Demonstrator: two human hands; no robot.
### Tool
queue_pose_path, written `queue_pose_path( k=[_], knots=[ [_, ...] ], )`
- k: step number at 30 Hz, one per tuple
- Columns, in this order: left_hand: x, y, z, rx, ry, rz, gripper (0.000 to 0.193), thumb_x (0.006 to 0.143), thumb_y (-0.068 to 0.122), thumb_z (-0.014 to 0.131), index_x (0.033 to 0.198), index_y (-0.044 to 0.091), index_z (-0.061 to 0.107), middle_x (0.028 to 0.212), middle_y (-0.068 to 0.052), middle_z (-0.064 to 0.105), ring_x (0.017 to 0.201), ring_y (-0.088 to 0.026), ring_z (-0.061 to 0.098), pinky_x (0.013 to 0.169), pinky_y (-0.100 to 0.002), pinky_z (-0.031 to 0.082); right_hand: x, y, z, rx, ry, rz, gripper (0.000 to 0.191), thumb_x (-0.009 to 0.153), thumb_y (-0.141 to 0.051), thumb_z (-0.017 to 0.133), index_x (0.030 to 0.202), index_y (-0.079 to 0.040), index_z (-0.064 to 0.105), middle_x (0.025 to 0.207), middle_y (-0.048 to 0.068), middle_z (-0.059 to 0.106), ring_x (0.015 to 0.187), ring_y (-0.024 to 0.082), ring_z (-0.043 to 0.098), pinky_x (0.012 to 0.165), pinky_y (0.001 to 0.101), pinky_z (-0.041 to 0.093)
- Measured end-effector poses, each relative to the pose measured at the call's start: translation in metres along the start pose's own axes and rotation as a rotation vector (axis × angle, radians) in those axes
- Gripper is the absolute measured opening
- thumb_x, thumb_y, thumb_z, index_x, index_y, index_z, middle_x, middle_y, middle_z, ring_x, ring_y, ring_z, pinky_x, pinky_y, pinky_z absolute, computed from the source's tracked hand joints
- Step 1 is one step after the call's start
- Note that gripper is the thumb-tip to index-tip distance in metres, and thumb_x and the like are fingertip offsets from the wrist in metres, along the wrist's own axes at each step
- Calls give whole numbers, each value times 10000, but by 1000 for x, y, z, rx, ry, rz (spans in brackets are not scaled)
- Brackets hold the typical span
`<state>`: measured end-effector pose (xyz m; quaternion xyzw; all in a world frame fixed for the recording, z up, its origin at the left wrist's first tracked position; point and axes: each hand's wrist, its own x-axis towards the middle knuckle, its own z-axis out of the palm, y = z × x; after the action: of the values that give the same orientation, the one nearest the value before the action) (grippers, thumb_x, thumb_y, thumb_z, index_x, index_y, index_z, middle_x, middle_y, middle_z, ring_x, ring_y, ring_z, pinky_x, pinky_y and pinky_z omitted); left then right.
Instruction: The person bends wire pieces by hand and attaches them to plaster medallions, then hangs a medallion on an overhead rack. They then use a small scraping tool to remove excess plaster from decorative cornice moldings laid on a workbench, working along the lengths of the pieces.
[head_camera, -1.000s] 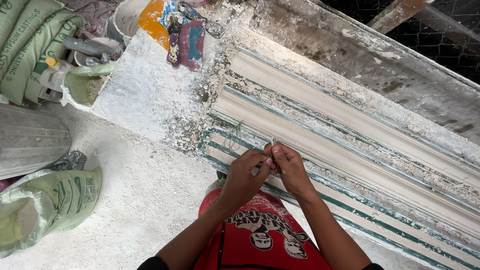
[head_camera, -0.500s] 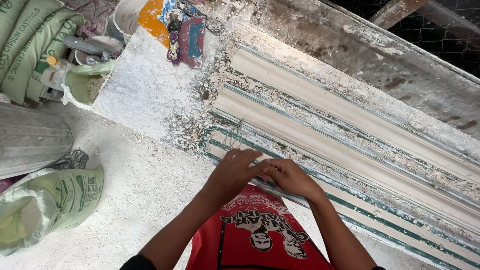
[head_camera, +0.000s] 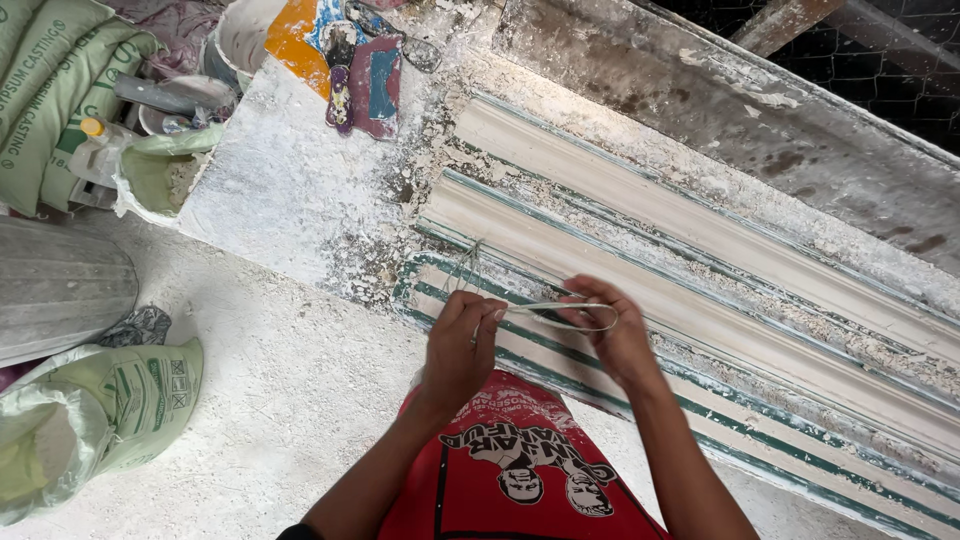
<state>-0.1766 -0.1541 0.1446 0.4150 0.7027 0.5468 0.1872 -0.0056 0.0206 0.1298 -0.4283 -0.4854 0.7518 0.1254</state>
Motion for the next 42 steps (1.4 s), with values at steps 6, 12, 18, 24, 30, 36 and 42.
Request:
queue_pose_path(
  k=[6, 12, 18, 24, 30, 36, 42],
  knots=[
    [-9, 6, 35, -267, 51, -157, 119, 1009, 90, 603, 1018, -15, 657, 963, -115, 627, 787, -200, 696, 669, -316, 570, -9, 46, 58, -84, -149, -272, 440, 1043, -332, 536, 1280, 16, 666, 1409, 127, 636, 1232, 219, 656, 1059, 366, 532],
    [-14, 7, 33, -195, 31, -84, 84, 990, 52, 639, 955, -24, 644, 919, -118, 639, 757, -228, 667, 676, -344, 530, -8, 44, 54, -85, -48, -295, 440, 1022, -371, 580, 1212, 1, 719, 1234, 109, 738, 1089, 183, 696, 984, 347, 559],
    [-15, 10, 24, 70, -76, 53, 64, 992, 66, 634, 982, 13, 669, 944, -97, 632, 855, -251, 646, 772, -401, 517, 3, 52, 37, -72, 9, -277, 395, 1068, -327, 627, 1230, 13, 747, 959, 103, 703, 922, 176, 663, 894, 354, 555],
    [-14, 20, 10, 326, -81, 421, 197, 941, 56, 675, 1133, 18, 662, 1003, -75, 604, 943, -237, 626, 836, -407, 508, -1, 30, 24, -363, -78, -162, 356, 995, -321, 617, 1152, -38, 763, 930, 80, 774, 935, 136, 718, 887, 342, 572],
    [-1, 27, -3, 311, -206, 709, 163, 959, 52, 695, 1107, 31, 630, 1085, -68, 608, 1107, -231, 645, 981, -384, 554, 0, 5, 5, -523, -470, -23, 313, 1006, -278, 605, 1023, -29, 794, 764, 41, 753, 675, 105, 650, 684, 309, 552],
    [0, 31, -6, 274, -349, 880, 129, 968, 109, 729, 995, 106, 602, 1073, -27, 606, 1100, -201, 648, 944, -377, 563, -3, 2, -14, -723, -780, 49, 222, 1001, -144, 634, 915, 9, 770, 717, 36, 703, 623, 71, 542, 588, 287, 476],
    [-10, 21, 3, 235, -303, 751, 131, 942, 112, 729, 1036, 137, 641, 1116, -29, 660, 966, -156, 679, 654, -311, 531, -8, -11, -15, -647, -796, 62, 184, 996, -160, 636, 974, -33, 767, 765, 28, 735, 638, 65, 595, 608, 266, 500]
  ],
)
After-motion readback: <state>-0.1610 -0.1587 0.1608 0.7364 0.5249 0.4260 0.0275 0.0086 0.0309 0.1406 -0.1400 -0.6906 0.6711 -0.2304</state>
